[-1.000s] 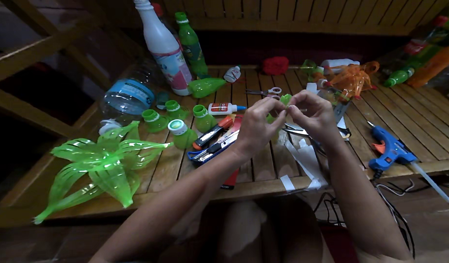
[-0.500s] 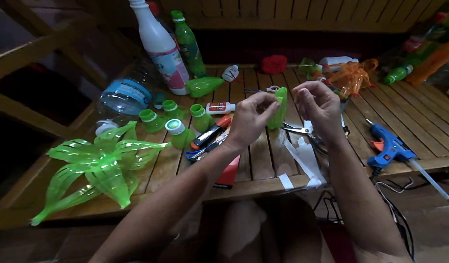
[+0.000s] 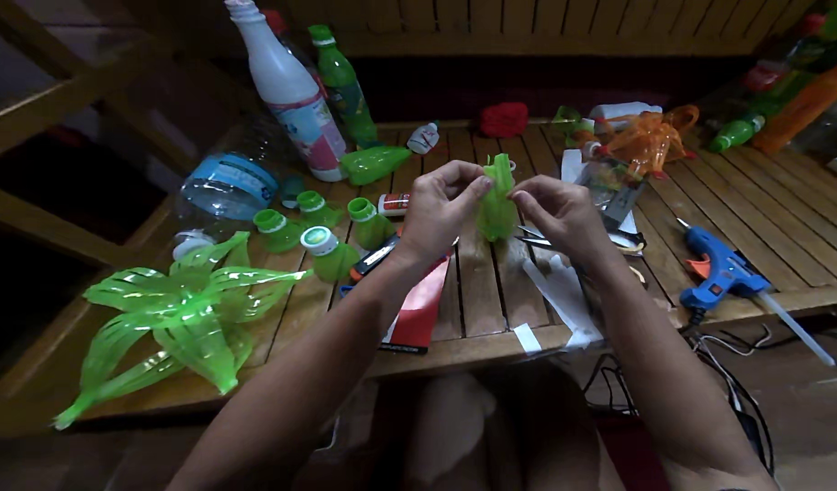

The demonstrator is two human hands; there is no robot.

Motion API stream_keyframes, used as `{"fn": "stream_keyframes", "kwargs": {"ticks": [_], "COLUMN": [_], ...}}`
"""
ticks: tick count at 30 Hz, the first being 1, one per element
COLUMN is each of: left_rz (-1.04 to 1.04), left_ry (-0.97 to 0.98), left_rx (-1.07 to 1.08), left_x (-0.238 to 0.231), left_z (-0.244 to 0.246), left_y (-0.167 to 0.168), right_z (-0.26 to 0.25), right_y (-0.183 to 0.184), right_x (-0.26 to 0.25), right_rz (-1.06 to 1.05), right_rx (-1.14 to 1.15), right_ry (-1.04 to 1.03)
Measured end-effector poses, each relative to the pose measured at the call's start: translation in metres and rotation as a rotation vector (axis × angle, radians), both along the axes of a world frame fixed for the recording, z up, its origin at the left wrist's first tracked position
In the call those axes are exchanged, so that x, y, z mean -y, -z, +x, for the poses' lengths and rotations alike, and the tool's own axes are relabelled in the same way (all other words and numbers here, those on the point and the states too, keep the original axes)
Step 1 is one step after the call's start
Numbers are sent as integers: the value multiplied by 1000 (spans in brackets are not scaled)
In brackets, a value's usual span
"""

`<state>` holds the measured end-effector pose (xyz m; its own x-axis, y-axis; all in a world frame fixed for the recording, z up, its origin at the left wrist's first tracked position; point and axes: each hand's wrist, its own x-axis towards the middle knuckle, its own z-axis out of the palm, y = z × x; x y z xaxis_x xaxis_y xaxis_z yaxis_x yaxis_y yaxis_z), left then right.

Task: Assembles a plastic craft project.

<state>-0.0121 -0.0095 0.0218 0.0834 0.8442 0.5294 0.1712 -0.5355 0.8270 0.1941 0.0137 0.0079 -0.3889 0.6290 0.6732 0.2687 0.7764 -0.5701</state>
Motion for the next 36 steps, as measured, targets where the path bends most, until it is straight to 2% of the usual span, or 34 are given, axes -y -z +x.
{"fn": "stream_keyframes", "kwargs": {"ticks": [5, 13, 17, 22, 28, 36], "left_rz": [7, 0, -30, -92, -156, -180], "left_ry": [6, 22, 42, 106, 185, 235], "left_rx": [4, 11, 30, 101, 200, 249], "left_x": [2, 2, 1, 2, 1, 0], "left_z": [0, -2, -3, -3, -5, -6], "left_y": [0, 0, 0, -2, -3, -4], "right_z": [-4, -4, -2, 0, 2, 2], "right_y": [4, 5, -2, -5, -10, -10], "right_x": [-3, -4, 0, 0, 3, 2], "right_rz": [84, 101, -64, -321, -405, -392], "right_rx": [93, 125, 79, 40, -101, -159], "right_ry": [129, 171, 174, 41, -22, -26]}}
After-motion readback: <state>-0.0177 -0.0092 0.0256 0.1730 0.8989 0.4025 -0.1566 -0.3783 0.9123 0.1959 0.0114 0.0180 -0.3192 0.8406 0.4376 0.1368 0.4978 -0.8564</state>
